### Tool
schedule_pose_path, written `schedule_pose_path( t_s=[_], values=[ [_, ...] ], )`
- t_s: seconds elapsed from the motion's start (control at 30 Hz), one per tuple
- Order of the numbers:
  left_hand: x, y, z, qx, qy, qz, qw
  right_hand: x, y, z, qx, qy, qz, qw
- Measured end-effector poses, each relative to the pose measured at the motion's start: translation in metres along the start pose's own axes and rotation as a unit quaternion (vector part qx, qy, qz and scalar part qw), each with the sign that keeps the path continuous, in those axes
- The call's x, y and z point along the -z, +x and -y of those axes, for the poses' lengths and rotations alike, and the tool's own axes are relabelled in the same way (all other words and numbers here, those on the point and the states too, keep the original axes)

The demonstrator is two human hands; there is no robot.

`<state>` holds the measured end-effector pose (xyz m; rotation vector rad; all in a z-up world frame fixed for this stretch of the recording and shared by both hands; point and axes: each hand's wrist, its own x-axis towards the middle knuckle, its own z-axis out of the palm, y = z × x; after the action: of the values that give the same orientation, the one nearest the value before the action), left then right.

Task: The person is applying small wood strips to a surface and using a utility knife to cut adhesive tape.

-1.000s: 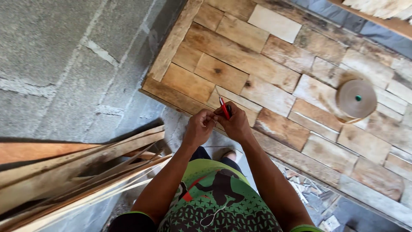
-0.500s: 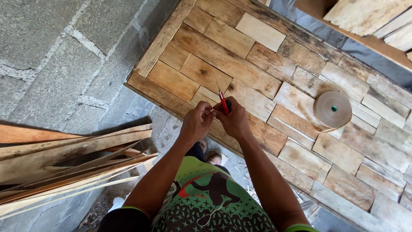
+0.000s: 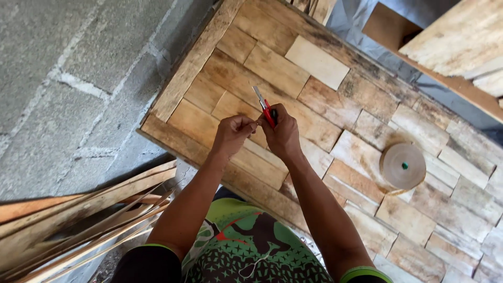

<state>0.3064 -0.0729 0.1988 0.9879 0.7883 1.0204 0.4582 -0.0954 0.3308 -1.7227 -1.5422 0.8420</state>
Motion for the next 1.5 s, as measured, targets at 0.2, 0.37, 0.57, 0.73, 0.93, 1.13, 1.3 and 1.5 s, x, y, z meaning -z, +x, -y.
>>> schedule_pose_path(
  t_s=[0.2,0.37,0.57,0.73,0.93,1.13,1.3,1.5],
  values=[
    [0.007,0.075,-0.007,0.089,0.009,-0.08,0.993,-0.009,0.092,-0.031,0.064,-0.028,-0.013,0.997],
    [0.05,0.123,0.035,0.114,0.069,-0.113,0.985,-0.003,0.168,-0.053,0.059,-0.085,-0.062,0.993],
    [0.097,0.179,0.043,0.049,0.164,-0.177,0.969,0.005,0.275,-0.097,0.05,-0.143,-0.061,0.987],
    [0.115,0.254,0.03,0.082,0.078,-0.217,0.97,-0.015,0.357,-0.139,0.113,-0.19,-0.076,0.972],
    [0.125,0.363,0.026,0.081,0.11,-0.252,0.958,-0.05,0.434,-0.148,0.05,-0.131,-0.027,0.99],
    [0.132,0.436,0.045,0.138,0.034,-0.271,0.952,-0.09,0.49,-0.157,0.046,-0.135,-0.066,0.988],
    [0.146,0.47,0.052,0.143,-0.006,-0.292,0.946,-0.114,0.518,-0.163,0.028,-0.137,-0.085,0.987],
    [0.15,0.489,0.036,0.165,-0.001,-0.278,0.946,-0.108,0.516,-0.138,-0.109,-0.181,-0.051,0.976]
  ],
)
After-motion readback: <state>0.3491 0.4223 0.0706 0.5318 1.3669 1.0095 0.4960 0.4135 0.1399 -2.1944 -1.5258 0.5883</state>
